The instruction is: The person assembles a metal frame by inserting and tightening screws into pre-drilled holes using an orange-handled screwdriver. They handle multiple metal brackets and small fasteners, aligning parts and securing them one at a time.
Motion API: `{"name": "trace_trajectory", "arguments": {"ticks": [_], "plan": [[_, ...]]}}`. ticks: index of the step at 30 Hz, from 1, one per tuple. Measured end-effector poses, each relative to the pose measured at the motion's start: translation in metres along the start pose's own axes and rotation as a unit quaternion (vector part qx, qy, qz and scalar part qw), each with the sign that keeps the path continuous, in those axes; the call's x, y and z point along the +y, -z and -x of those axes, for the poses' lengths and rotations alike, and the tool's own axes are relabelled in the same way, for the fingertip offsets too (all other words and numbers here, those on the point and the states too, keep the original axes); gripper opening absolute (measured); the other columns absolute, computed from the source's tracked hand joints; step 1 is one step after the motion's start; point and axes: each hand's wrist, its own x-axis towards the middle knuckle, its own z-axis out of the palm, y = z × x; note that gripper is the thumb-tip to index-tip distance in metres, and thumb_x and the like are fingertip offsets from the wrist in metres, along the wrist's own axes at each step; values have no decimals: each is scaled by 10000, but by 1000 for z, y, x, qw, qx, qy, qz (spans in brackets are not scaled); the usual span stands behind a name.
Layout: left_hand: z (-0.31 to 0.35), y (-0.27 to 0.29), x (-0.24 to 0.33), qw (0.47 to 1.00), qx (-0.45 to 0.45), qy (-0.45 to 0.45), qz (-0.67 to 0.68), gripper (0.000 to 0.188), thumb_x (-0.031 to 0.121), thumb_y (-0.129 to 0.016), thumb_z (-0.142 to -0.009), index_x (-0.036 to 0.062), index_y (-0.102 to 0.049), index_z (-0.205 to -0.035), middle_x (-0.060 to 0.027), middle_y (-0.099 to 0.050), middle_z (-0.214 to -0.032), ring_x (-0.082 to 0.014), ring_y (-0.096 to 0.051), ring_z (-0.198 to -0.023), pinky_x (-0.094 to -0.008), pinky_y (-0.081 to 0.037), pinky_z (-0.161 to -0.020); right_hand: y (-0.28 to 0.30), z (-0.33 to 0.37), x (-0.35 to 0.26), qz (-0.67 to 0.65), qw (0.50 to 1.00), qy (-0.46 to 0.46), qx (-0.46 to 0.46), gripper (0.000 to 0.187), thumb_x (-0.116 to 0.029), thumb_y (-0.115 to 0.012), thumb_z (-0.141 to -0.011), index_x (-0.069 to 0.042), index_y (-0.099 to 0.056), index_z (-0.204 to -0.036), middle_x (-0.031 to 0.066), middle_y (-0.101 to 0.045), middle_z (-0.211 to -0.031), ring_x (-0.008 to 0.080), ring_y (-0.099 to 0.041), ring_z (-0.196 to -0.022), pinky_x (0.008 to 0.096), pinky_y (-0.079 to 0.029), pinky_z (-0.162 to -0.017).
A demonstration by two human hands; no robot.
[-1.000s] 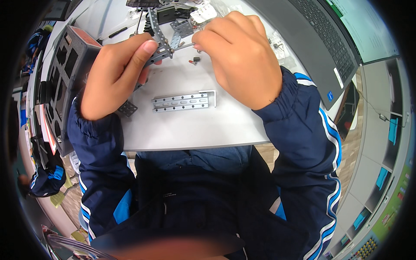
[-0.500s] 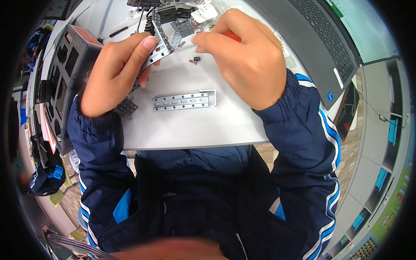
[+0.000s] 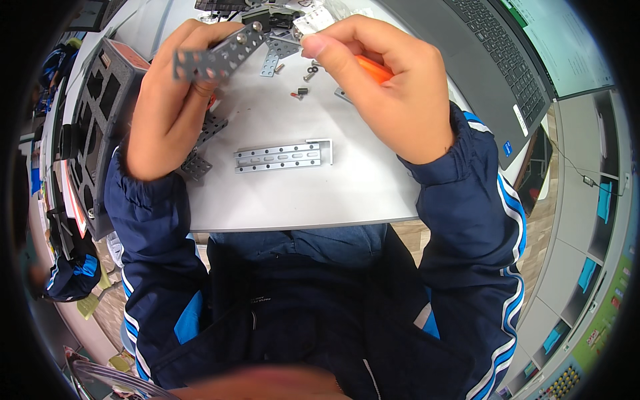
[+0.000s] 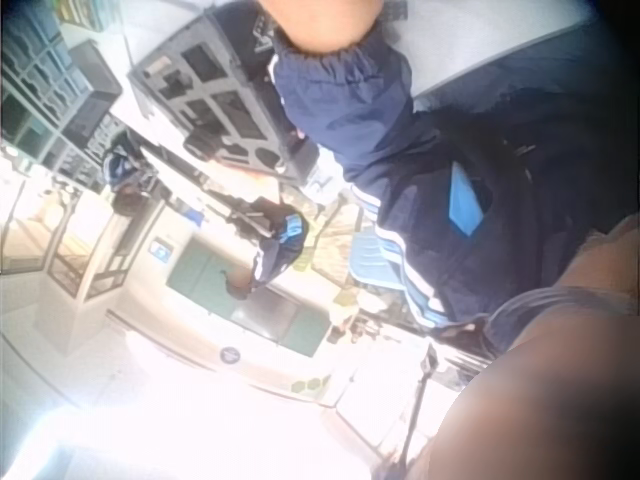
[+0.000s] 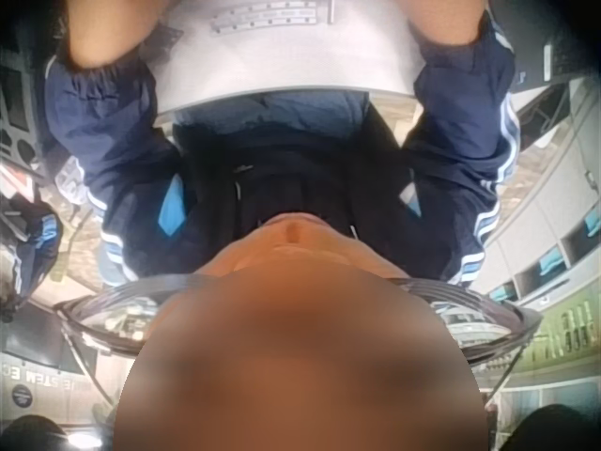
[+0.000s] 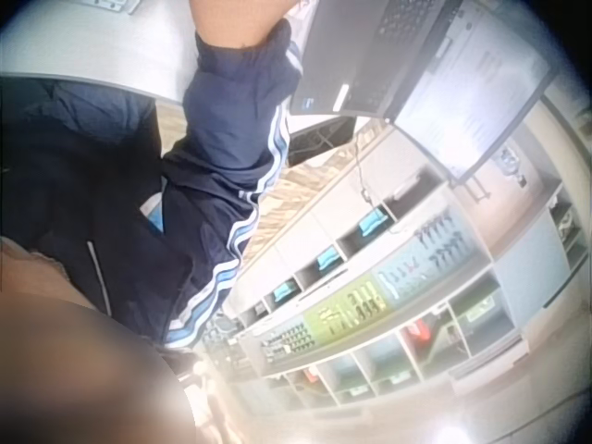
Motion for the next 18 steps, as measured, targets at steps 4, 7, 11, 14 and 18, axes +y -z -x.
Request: {"name": "trace_trajectory", "arguments": {"ticks": [4,7,11,14,18], "plan": [[-6,1,3,989,35,-112,-89,350,13,-603,-916,10,-605,-1266,-151,-566,-1100,-318,-538,-959,-374,-430,-871,4,-1,0,-108,994,-25,-16,178,-152,-673,-1020,12,-742,-1035,5,-713,-839,17,-525,-704,187,-409,-635],[-4,0,7,990,29,-75,-112,360,12,-631,-892,29,-613,-1251,-139,-578,-1105,-347,-503,-996,-399,-403,-919,6,-1,0,-142,989,-35,-29,195,-177,-689,-1017,8,-747,-1038,5,-738,-872,8,-552,-737,177,-431,-650],[-4,0,7,986,29,-82,-140,374,-8,-654,-865,44,-625,-1234,-125,-585,-1111,-334,-504,-1002,-391,-408,-910,6,0,0,-158,986,-42,-32,211,-196,-679,-1025,4,-749,-1040,1,-736,-872,0,-515,-715,174,-405,-628],[-4,-1,7,986,30,-87,-142,383,-20,-675,-841,51,-637,-1216,-117,-591,-1119,-330,-505,-1009,-390,-411,-915,6,0,1,-162,985,-48,-31,216,-201,-679,-1025,4,-749,-1040,-1,-735,-870,0,-515,-713,174,-402,-625],[-4,-2,7,984,31,-89,-152,382,-13,-696,-827,59,-647,-1199,-111,-599,-1127,-327,-506,-1018,-393,-415,-923,8,-1,1,-149,986,-65,-40,219,-204,-677,-1024,3,-750,-1037,-3,-730,-854,-1,-510,-708,170,-397,-624]]}}
